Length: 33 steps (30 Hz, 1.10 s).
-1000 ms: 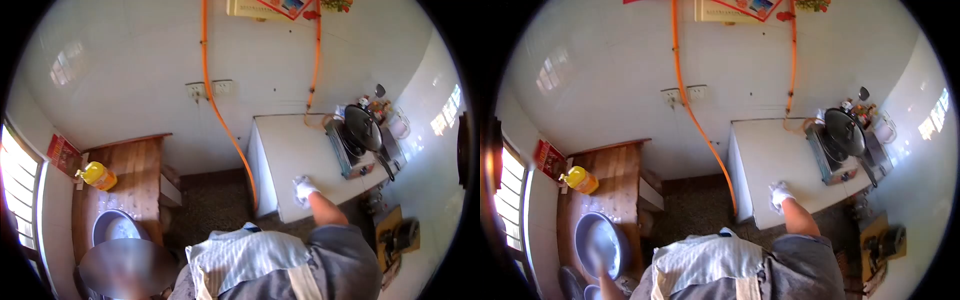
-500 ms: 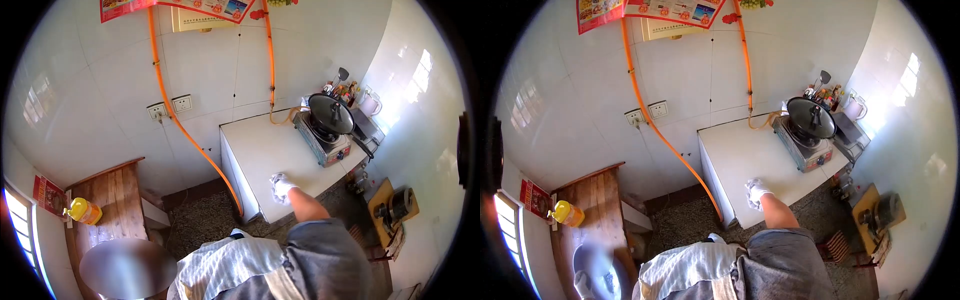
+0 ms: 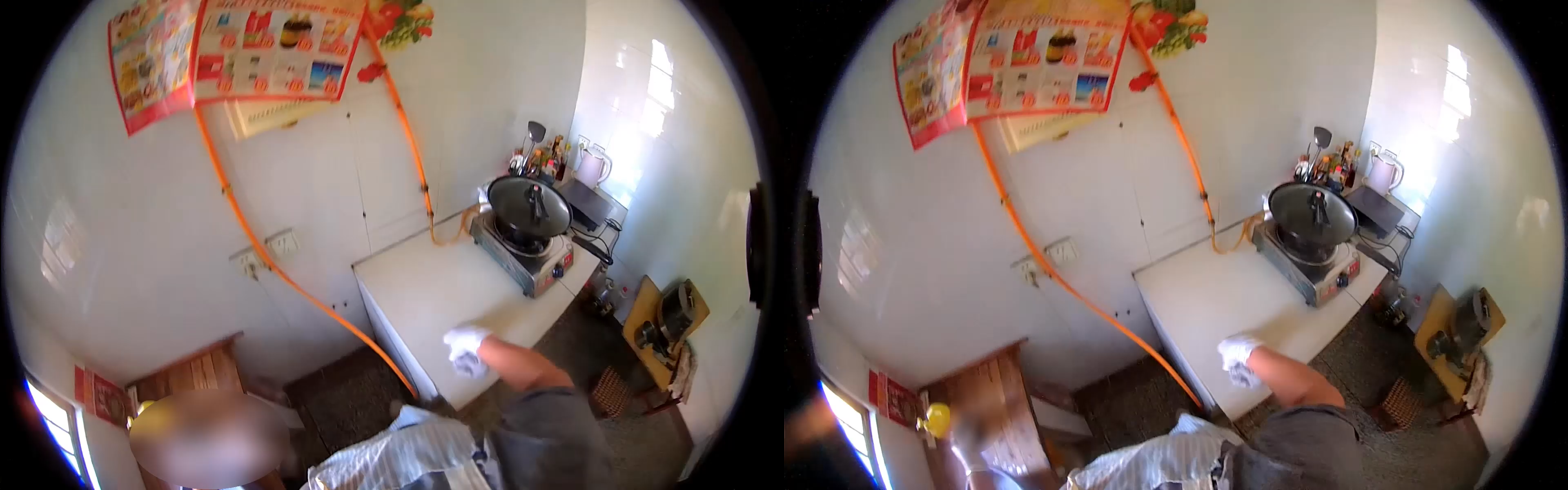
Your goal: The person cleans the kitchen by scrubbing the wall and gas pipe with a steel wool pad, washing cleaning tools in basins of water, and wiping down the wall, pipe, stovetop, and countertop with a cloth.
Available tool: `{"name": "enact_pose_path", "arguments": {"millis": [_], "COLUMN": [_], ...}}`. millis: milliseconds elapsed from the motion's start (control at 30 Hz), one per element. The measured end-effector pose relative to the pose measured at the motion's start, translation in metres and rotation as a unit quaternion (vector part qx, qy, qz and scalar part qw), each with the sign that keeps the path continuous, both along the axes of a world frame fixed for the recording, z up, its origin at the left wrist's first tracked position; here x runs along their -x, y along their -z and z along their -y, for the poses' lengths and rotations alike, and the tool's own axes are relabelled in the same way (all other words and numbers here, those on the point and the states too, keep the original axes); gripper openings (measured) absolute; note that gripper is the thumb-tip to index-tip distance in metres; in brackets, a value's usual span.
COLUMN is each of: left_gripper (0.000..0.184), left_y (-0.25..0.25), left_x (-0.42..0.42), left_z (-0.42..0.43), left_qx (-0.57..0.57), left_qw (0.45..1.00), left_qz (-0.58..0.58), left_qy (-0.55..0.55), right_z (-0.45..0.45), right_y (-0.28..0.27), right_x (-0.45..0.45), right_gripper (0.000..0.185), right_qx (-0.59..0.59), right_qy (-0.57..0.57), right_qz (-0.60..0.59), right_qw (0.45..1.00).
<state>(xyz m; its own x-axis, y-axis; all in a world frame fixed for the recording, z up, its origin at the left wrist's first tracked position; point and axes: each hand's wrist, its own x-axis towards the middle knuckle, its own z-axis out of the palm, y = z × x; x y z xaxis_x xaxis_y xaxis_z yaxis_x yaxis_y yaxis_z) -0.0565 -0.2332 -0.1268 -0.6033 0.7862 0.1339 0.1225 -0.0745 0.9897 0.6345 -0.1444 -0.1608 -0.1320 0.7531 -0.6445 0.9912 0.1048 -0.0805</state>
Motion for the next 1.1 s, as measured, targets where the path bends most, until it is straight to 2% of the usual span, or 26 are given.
{"name": "enact_pose_path", "arguments": {"millis": [33, 67, 100, 133, 167, 200, 233, 267, 300, 333, 367, 433, 467, 533, 567, 633, 700, 767, 800, 833, 900, 933, 967, 1033, 1100], "left_gripper": [0.02, 0.019, 0.018, 0.019, 0.024, 0.028, 0.03, 0.032, 0.031, 0.029, 0.032, 0.036, 0.036, 0.038, 0.038, 0.029, 0.032, 0.031, 0.031, 0.029, 0.023, 0.021, 0.021, 0.023, 0.024], "left_y": [-0.017, -0.046, -0.066, -0.034, -0.035, -0.044, -0.066, -0.07, -0.063, -0.072, -0.07, -0.081, -0.088, -0.119, -0.125, -0.133, -0.15, -0.162, -0.164, -0.166, -0.184, -0.198, -0.205, -0.215, -0.218], "left_x": [-0.059, -0.127, -0.176, -0.195, -0.239, -0.28, -0.331, -0.372, -0.401, -0.433, -0.453, -0.488, -0.502, -0.523, -0.538, -0.552, -0.568, -0.578, -0.573, -0.563, -0.537, -0.521, -0.5, -0.458, -0.424], "left_z": [-0.032, -0.058, -0.08, -0.126, -0.156, -0.184, -0.203, -0.224, -0.251, -0.267, -0.291, -0.324, -0.331, -0.337, -0.355, -0.368, -0.384, -0.388, -0.393, -0.399, -0.407, -0.411, -0.419, -0.434, -0.441], "left_qx": [-0.038, -0.005, 0.03, 0.067, 0.081, 0.083, 0.126, 0.066, 0.057, 0.02, 0.035, 0.098, 0.098, 0.148, 0.148, 0.094, 0.095, -0.014, -0.011, -0.019, 0.0, 0.028, 0.036, 0.042, 0.038], "left_qw": [0.998, 0.992, 0.979, 0.977, 0.963, 0.936, 0.918, 0.903, 0.886, 0.868, 0.846, 0.786, 0.783, 0.74, 0.738, 0.786, 0.775, 0.76, 0.757, 0.781, 0.819, 0.835, 0.852, 0.887, 0.904], "left_qz": [0.021, 0.052, 0.079, 0.005, -0.036, -0.162, -0.201, -0.193, -0.166, -0.226, -0.221, -0.019, -0.026, 0.06, 0.053, 0.011, 0.005, -0.083, -0.089, -0.121, -0.175, -0.196, -0.194, -0.178, -0.166], "left_qy": [0.04, 0.114, 0.188, 0.204, 0.254, 0.3, 0.319, 0.379, 0.429, 0.442, 0.484, 0.61, 0.614, 0.654, 0.657, 0.611, 0.624, 0.644, 0.647, 0.612, 0.546, 0.514, 0.485, 0.425, 0.391], "right_z": [-0.014, -0.019, -0.018, -0.021, -0.026, -0.034, -0.046, -0.06, -0.075, -0.092, -0.1, -0.133, -0.142, -0.166, -0.18, -0.18, -0.201, -0.227, -0.244, -0.26, -0.294, -0.324, -0.341, -0.39, -0.426], "right_y": [0.001, -0.014, -0.04, -0.064, -0.084, -0.093, -0.097, -0.098, -0.098, -0.094, -0.103, -0.095, -0.093, -0.096, -0.108, -0.134, -0.132, -0.122, -0.113, -0.11, -0.145, -0.154, -0.176, -0.202, -0.237], "right_x": [0.006, 0.021, 0.043, 0.064, 0.082, 0.096, 0.101, 0.101, 0.098, 0.09, 0.074, 0.04, 0.023, -0.001, -0.012, -0.014, -0.025, -0.039, -0.053, -0.065, -0.109, -0.138, -0.166, -0.231, -0.263], "right_gripper": [0.052, 0.053, 0.054, 0.053, 0.052, 0.055, 0.057, 0.057, 0.058, 0.055, 0.055, 0.056, 0.056, 0.057, 0.057, 0.059, 0.059, 0.059, 0.057, 0.054, 0.05, 0.042, 0.042, 0.042, 0.038], "right_qx": [-0.052, -0.201, -0.342, -0.404, -0.461, -0.488, -0.516, -0.54, -0.562, -0.57, -0.573, -0.626, -0.631, -0.54, -0.544, -0.618, -0.636, -0.653, -0.699, -0.74, -0.695, -0.706, -0.683, -0.727, -0.846], "right_qy": [-0.012, -0.035, -0.059, -0.076, -0.094, -0.099, -0.103, -0.08, -0.056, -0.004, 0.027, 0.052, 0.057, 0.12, 0.123, 0.087, 0.101, 0.117, 0.165, 0.211, 0.316, 0.335, 0.336, 0.292, 0.228], "right_qz": [-0.033, -0.159, -0.279, -0.361, -0.436, -0.433, -0.429, -0.44, -0.454, -0.447, -0.446, -0.45, -0.451, -0.557, -0.559, -0.506, -0.501, -0.498, -0.452, -0.402, -0.534, -0.541, -0.598, -0.573, -0.422], "right_qw": [0.998, 0.966, 0.896, 0.837, 0.767, 0.751, 0.734, 0.713, 0.689, 0.689, 0.687, 0.634, 0.629, 0.619, 0.614, 0.596, 0.578, 0.558, 0.529, 0.496, 0.365, 0.311, 0.25, 0.24, 0.231]}}
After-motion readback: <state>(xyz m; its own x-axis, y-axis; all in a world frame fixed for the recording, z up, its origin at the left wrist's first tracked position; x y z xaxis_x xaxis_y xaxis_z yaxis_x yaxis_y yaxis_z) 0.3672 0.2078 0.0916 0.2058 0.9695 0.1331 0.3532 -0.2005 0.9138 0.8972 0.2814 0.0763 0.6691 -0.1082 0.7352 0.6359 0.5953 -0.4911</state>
